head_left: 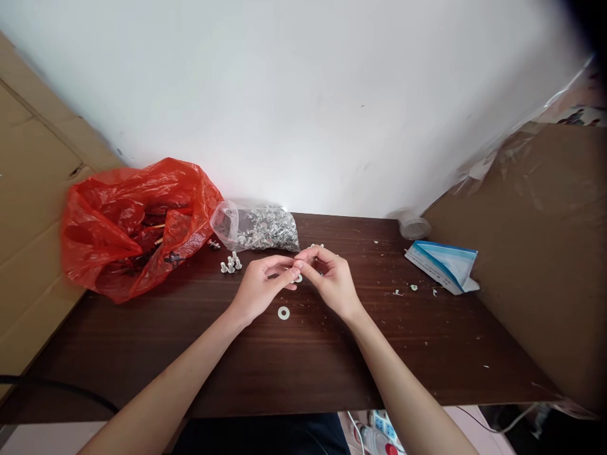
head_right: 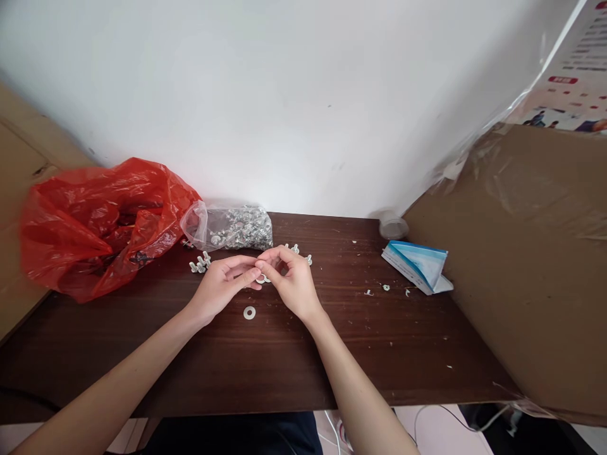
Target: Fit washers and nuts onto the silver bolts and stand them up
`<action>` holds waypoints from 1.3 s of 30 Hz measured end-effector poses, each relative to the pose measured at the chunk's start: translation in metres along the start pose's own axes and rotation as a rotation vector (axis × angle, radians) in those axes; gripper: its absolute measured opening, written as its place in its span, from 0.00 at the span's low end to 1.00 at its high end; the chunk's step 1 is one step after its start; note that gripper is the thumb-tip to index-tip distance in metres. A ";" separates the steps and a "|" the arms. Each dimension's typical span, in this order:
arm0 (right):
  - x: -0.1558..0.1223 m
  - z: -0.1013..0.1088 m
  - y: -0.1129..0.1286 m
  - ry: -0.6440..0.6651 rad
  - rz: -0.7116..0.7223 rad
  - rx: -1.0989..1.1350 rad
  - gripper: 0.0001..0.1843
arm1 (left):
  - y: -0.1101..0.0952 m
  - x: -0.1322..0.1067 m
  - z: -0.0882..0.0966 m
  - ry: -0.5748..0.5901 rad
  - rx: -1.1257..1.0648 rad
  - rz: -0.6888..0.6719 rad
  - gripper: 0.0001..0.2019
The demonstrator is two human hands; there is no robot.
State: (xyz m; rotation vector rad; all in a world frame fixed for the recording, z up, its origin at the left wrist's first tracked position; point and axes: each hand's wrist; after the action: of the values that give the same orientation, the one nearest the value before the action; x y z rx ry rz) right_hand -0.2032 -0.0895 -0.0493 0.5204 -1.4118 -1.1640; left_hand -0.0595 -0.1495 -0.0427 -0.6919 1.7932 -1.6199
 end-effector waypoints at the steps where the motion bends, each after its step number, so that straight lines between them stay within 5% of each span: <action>1: 0.000 0.000 0.000 0.008 -0.006 0.007 0.11 | -0.001 0.000 0.000 -0.009 0.031 -0.004 0.16; 6: 0.004 0.009 0.001 0.066 -0.036 -0.017 0.12 | -0.003 -0.001 0.002 -0.121 0.122 -0.011 0.11; 11: 0.008 0.040 -0.003 -0.046 -0.063 -0.152 0.14 | -0.002 0.000 0.005 -0.203 0.116 -0.044 0.10; 15: 0.006 0.055 -0.006 0.103 -0.071 -0.311 0.11 | 0.001 0.000 0.006 -0.217 0.081 -0.036 0.09; 24: 0.001 0.053 -0.013 0.422 0.008 -0.659 0.08 | -0.002 -0.001 0.007 -0.288 0.063 -0.047 0.09; 39: -0.001 0.053 -0.022 0.447 0.058 -0.817 0.07 | -0.001 -0.003 0.003 -0.262 0.078 -0.056 0.10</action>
State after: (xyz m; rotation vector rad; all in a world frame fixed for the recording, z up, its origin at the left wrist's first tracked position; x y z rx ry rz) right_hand -0.2584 -0.0798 -0.0600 0.1326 -0.4902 -1.3513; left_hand -0.0559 -0.1496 -0.0413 -0.8811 1.5272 -1.5465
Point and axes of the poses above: each hand's wrist, its own x-axis towards the middle knuckle, its own z-axis out of the back of the hand, y = z × x, and after that the axes turned 8 degrees about z, right-handed
